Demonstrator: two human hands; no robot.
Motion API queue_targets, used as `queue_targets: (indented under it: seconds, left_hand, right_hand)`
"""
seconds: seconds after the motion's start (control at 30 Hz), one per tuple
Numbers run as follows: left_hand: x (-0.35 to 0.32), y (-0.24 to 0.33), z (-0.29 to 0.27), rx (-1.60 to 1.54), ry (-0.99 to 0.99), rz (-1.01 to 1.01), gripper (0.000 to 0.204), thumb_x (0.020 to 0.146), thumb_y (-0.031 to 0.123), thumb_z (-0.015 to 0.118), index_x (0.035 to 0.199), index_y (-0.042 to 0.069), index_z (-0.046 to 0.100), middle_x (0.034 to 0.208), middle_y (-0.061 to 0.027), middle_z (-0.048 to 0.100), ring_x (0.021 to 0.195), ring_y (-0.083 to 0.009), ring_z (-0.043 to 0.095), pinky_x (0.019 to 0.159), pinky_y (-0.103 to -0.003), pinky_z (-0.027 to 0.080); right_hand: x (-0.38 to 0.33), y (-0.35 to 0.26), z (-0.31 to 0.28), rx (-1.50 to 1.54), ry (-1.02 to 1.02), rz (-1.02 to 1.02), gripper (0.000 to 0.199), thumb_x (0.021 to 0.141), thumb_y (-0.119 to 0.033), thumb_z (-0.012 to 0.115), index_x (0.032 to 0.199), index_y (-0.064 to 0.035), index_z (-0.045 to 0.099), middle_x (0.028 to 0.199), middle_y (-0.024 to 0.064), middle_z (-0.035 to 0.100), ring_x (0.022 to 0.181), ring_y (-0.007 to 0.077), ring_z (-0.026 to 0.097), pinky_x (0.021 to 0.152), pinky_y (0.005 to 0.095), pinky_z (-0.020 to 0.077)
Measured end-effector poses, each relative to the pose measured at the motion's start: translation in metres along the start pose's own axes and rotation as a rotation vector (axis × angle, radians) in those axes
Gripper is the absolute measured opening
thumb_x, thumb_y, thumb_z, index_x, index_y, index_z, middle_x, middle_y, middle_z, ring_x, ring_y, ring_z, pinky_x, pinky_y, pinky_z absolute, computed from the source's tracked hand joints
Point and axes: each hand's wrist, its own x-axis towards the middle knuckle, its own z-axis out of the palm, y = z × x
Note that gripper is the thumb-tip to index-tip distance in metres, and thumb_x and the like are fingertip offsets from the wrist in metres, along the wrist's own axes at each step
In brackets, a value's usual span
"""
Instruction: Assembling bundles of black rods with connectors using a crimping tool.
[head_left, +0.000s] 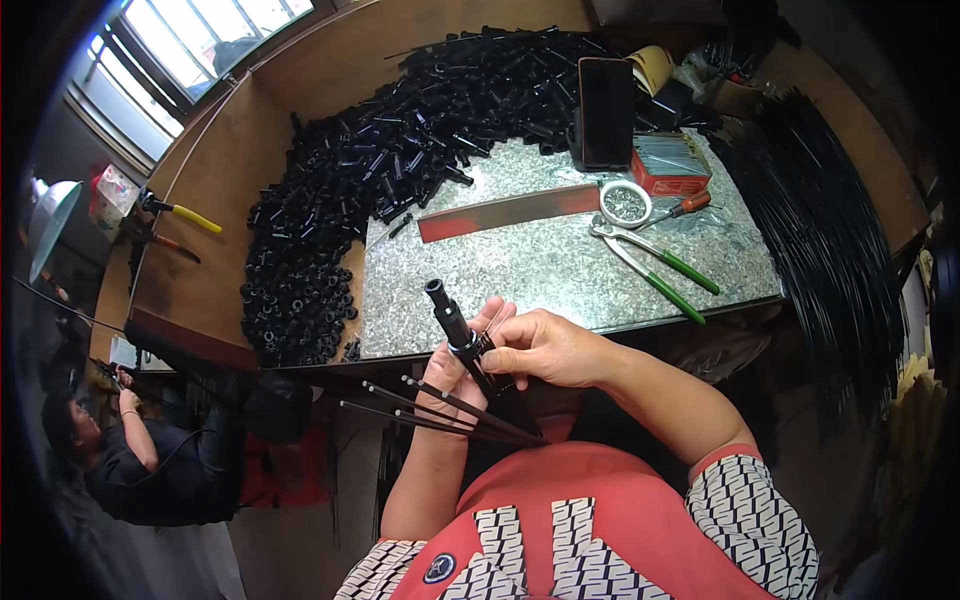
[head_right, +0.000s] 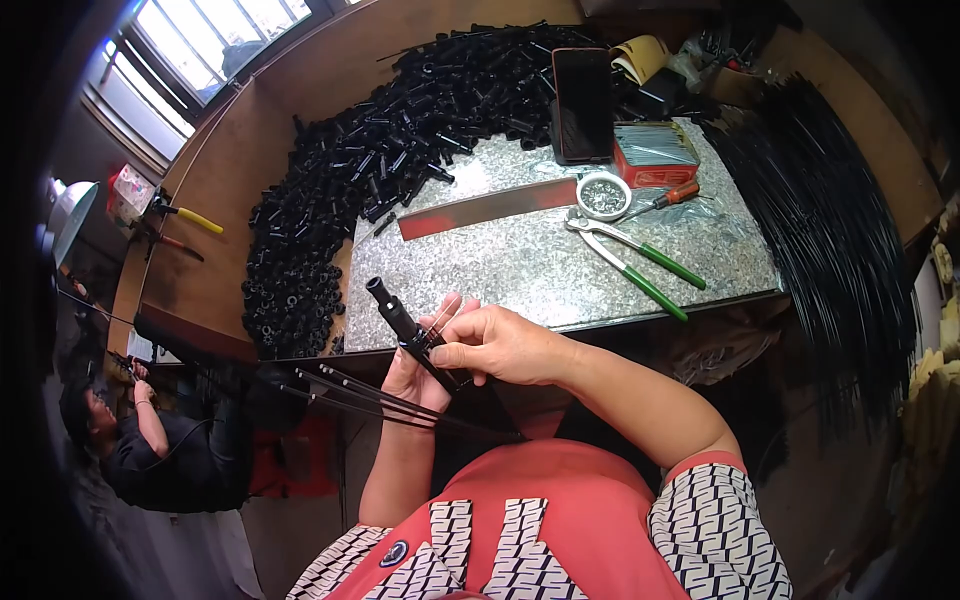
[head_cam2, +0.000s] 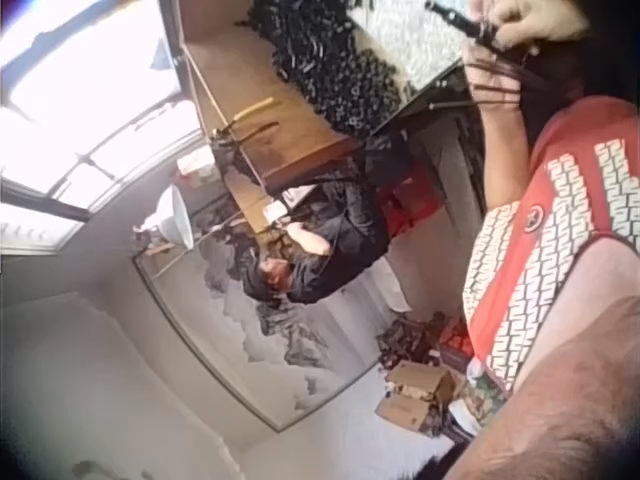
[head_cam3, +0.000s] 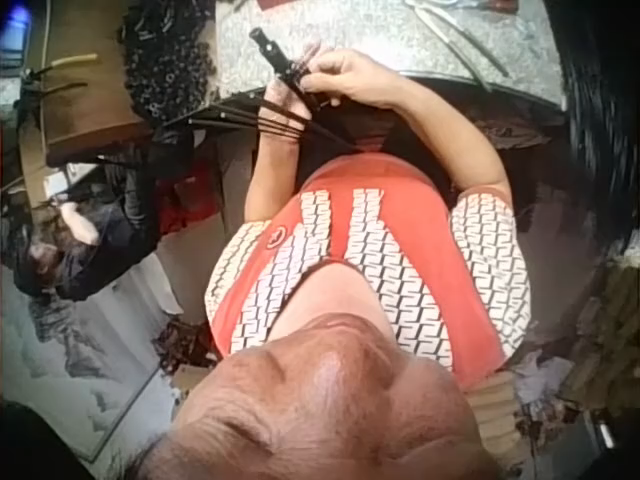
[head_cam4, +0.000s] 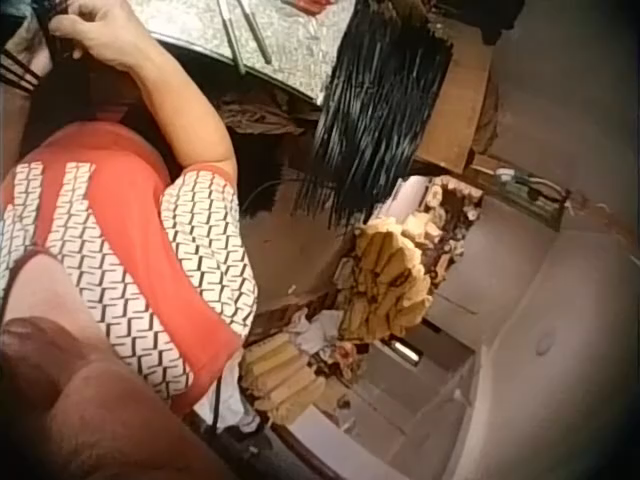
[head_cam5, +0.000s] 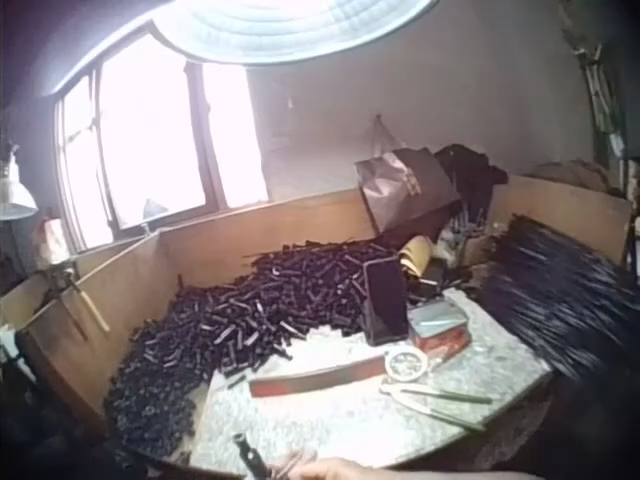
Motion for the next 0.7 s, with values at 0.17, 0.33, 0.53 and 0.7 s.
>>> queue_targets:
  seconds: [0.17,0.33,0.53,0.7]
  left_hand:
    - [-0.005,-0.001,0.002,-0.007,0.117,-0.03,0.04,0.09,0.014,0.059,0.128,0.004,0.053,0.146,-0.0208,0.034,0.139,-0.0377,0.023,0.113,-0.051,0.026]
    - [-0.006,0.001,0.002,-0.112,0.189,-0.092,0.052,0.093,0.021,0.054,0.137,-0.003,0.04,0.149,-0.0185,0.029,0.139,-0.0329,0.026,0.11,-0.045,0.032]
    - [-0.005,0.004,-0.003,0.055,0.165,-0.065,0.063,0.087,0.027,0.062,0.138,-0.002,0.039,0.15,-0.0189,0.026,0.14,-0.0328,0.025,0.111,-0.044,0.029]
    - [-0.001,0.017,-0.006,0.023,0.134,-0.008,0.06,0.086,0.024,0.064,0.135,-0.002,0.042,0.149,-0.019,0.028,0.138,-0.0343,0.026,0.112,-0.045,0.028]
  right_hand:
    - [0.001,-0.004,-0.002,-0.018,-0.028,0.038,0.028,0.09,-0.028,0.064,0.075,-0.0048,0.062,0.068,-0.0011,0.056,0.057,0.0069,0.052,0.055,0.0217,0.0422]
    - [0.007,0.003,-0.003,0.0,-0.052,0.025,0.029,0.088,-0.029,0.067,0.072,-0.0054,0.06,0.066,-0.0014,0.055,0.058,0.0071,0.052,0.055,0.0221,0.0412]
    - [0.015,0.009,-0.002,0.015,-0.076,-0.004,0.03,0.088,-0.028,0.067,0.07,-0.0064,0.056,0.066,-0.0029,0.052,0.058,0.0063,0.049,0.054,0.0227,0.0381]
    - [0.023,0.002,0.01,0.024,-0.01,-0.041,0.028,0.09,-0.024,0.065,0.071,-0.0052,0.055,0.068,-0.0032,0.052,0.062,0.0045,0.047,0.055,0.0226,0.0368]
